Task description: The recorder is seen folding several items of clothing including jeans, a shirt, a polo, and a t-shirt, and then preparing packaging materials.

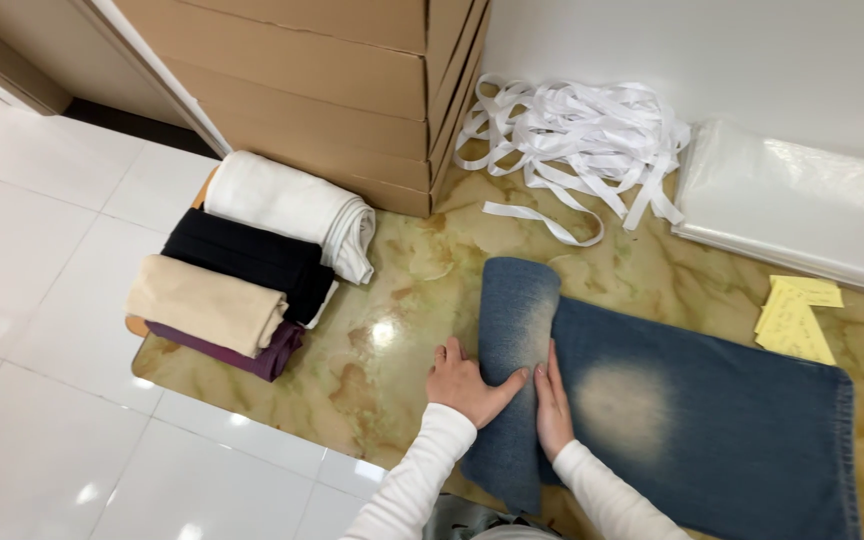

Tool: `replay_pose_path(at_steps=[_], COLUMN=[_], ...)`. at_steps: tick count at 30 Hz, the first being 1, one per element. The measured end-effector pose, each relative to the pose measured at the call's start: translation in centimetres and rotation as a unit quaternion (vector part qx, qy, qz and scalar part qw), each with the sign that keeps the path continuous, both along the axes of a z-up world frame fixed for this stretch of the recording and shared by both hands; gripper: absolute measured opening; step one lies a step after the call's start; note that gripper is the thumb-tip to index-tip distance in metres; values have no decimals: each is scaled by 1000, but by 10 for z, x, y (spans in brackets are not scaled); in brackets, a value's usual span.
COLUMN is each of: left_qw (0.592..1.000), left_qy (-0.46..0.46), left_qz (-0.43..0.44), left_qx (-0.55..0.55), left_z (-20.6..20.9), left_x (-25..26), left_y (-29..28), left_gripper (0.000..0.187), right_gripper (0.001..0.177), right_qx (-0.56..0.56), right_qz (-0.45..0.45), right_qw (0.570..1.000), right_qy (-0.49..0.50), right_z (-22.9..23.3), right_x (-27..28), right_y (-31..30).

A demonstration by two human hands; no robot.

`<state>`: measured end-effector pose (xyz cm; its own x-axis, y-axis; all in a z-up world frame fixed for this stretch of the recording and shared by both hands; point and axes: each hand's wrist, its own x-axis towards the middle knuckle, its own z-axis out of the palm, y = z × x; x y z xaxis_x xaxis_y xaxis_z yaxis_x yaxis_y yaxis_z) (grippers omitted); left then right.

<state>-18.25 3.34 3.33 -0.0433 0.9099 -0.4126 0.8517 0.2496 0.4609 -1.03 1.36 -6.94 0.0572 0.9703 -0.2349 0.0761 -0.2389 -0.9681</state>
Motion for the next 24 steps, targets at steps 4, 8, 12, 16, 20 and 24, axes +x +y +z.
replay_pose_path(at_steps=[4,8,12,16,20,24], left_qw=[997,983,964,951,933,882], left_qy=[30,-31,-65,-71,-117,-360], left_qz=[-14,-65,-140,-194,-248,-191], left_qx=[76,168,218,231,233,238], left_z=[4,5,-8,-17,-18,-52], left_x=[-7,19,65,94,97,78], left_y=[-4,-7,-12,-11,-6,5], left_gripper=[84,62,57,57,52,28], right_gripper=[62,60,58,59,65,80], right_qx=[-80,-147,-197,-193,-87,-190], right_qz=[-28,-82,-133,-159,-108,-87], right_qw=[995,984,966,967,988,974], right_qy=[53,65,101,53,-66,-91], right_z=[-58,-101,-42,13,28,62], right_x=[5,57,85,86,94,89], right_y=[14,23,17,8,6,9])
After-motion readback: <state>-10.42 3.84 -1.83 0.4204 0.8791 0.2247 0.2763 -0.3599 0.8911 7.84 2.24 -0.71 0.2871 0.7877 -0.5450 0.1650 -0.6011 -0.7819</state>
